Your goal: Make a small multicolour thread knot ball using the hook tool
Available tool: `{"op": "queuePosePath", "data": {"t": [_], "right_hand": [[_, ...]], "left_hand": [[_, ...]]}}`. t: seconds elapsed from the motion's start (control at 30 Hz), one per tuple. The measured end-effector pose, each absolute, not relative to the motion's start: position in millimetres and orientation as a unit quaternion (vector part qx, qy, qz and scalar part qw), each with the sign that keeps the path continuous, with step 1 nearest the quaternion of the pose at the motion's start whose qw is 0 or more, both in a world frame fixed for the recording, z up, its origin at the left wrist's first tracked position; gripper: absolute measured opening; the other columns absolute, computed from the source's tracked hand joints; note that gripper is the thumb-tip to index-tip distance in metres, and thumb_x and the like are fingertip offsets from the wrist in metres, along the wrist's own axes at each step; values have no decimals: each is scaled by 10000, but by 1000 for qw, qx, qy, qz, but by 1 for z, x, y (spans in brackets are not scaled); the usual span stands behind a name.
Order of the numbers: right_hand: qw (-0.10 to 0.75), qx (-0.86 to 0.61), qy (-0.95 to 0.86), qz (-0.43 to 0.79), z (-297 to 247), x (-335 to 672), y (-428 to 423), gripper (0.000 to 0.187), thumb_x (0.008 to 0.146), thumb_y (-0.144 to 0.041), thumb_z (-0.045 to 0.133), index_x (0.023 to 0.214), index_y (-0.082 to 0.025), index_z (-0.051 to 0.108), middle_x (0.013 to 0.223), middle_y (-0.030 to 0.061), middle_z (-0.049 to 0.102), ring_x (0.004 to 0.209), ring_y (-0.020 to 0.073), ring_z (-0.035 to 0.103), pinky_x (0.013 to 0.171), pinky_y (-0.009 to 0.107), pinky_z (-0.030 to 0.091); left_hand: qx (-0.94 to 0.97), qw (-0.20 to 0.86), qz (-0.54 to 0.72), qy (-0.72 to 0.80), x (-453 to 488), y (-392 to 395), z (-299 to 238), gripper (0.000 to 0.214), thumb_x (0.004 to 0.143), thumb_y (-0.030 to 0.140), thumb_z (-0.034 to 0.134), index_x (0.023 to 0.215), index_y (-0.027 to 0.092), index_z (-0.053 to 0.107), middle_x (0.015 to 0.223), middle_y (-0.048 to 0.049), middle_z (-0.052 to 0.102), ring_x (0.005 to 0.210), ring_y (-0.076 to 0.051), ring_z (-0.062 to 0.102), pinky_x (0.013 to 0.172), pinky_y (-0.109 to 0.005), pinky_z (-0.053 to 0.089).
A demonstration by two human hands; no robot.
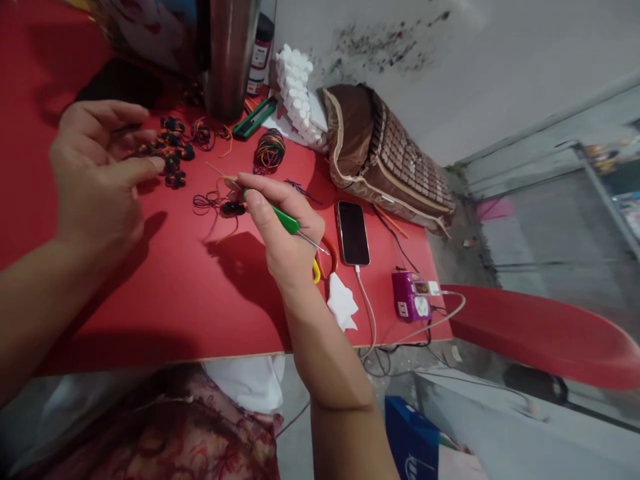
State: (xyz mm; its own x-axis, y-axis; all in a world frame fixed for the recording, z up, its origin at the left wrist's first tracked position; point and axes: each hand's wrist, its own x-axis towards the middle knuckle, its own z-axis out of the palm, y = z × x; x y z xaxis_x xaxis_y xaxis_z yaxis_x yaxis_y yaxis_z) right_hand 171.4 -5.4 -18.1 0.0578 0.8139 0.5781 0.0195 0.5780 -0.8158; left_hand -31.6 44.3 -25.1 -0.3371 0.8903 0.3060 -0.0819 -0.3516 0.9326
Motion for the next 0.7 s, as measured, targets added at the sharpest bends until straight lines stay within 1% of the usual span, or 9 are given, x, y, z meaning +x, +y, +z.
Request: {"op": "queuePosePath", "data": {"t": [0.1, 0.13, 0.2, 0.27, 0.33, 0.4, 0.5, 0.57, 0.7], "right_hand": [[635, -349, -603, 333, -20, 168, -7, 172, 998, -311, 756, 1145, -346, 837, 1075, -43, 865, 988, 178, 829, 916, 359, 678], [633, -356, -599, 338, -20, 167, -8, 162, 991, -327, 764, 1132, -348, 842, 1071, -43, 866, 999, 188, 829, 929, 374, 678], [630, -370, -595, 335, -20, 166, -9, 146, 975, -366, 782, 1106, -360, 845, 1067, -41, 865, 1010, 205, 828, 950, 393, 680], [629, -387, -592, 323, -18, 165, -10, 136, 976, -391, 778, 1097, -379, 839, 1070, -42, 860, 1019, 206, 823, 962, 387, 681], [632, -411, -579, 311, -16, 165, -10, 124, 973, -401, 782, 1084, -382, 835, 1067, -38, 858, 1024, 204, 816, 948, 369, 684], [633, -424, -569, 310, -16, 165, -9, 122, 968, -398, 787, 1073, -356, 834, 1038, -24, 860, 967, 202, 813, 874, 364, 693], [634, -394, -584, 320, -18, 166, -7, 136, 978, -364, 778, 1097, -330, 835, 1021, -18, 866, 850, 180, 814, 781, 350, 694], [636, -364, -600, 320, -20, 165, -6, 150, 986, -333, 772, 1122, -335, 835, 1036, -24, 866, 845, 165, 819, 803, 341, 697], [625, -344, -619, 329, -22, 165, -8, 174, 998, -290, 757, 1137, -357, 838, 1048, -44, 858, 876, 141, 808, 843, 322, 691]], "left_hand": [[514, 496, 641, 279, -24, 31, -18, 542, 637, 31, 830, 1126, 240, 724, 1230, -57, 734, 1197, -247, 674, 1026, -393, 554], [523, 543, 601, 265, -21, 27, -17, 559, 651, 52, 857, 1160, 251, 739, 1238, -53, 740, 1166, -239, 687, 963, -371, 574], [512, 634, 506, 283, -18, 20, -15, 465, 729, 141, 876, 1167, 265, 782, 1119, -35, 766, 873, -191, 707, 744, -331, 571], [511, 649, 468, 316, -18, 16, -14, 100, 819, 264, 871, 898, 217, 830, 854, -30, 736, 725, -152, 634, 673, -299, 513], [503, 663, 457, 314, -20, 15, -11, 268, 816, 354, 900, 641, 187, 784, 679, -27, 637, 662, -123, 554, 652, -281, 470], [429, 712, 471, 295, -21, 14, -5, 389, 770, 435, 934, 541, 180, 749, 658, -31, 585, 652, -111, 521, 627, -274, 445], [322, 760, 500, 262, -19, 13, 2, 271, 841, 427, 896, 690, 212, 829, 665, -6, 514, 556, -81, 328, 526, -270, 343], [287, 765, 519, 250, -17, 12, 4, 139, 938, 374, 808, 875, 266, 870, 754, -8, 594, 536, -83, 235, 503, -278, 310], [286, 745, 528, 290, -11, 9, 0, 156, 944, 328, 773, 1070, 327, 864, 1106, -28, 757, 607, -95, 452, 535, -267, 387]]}}
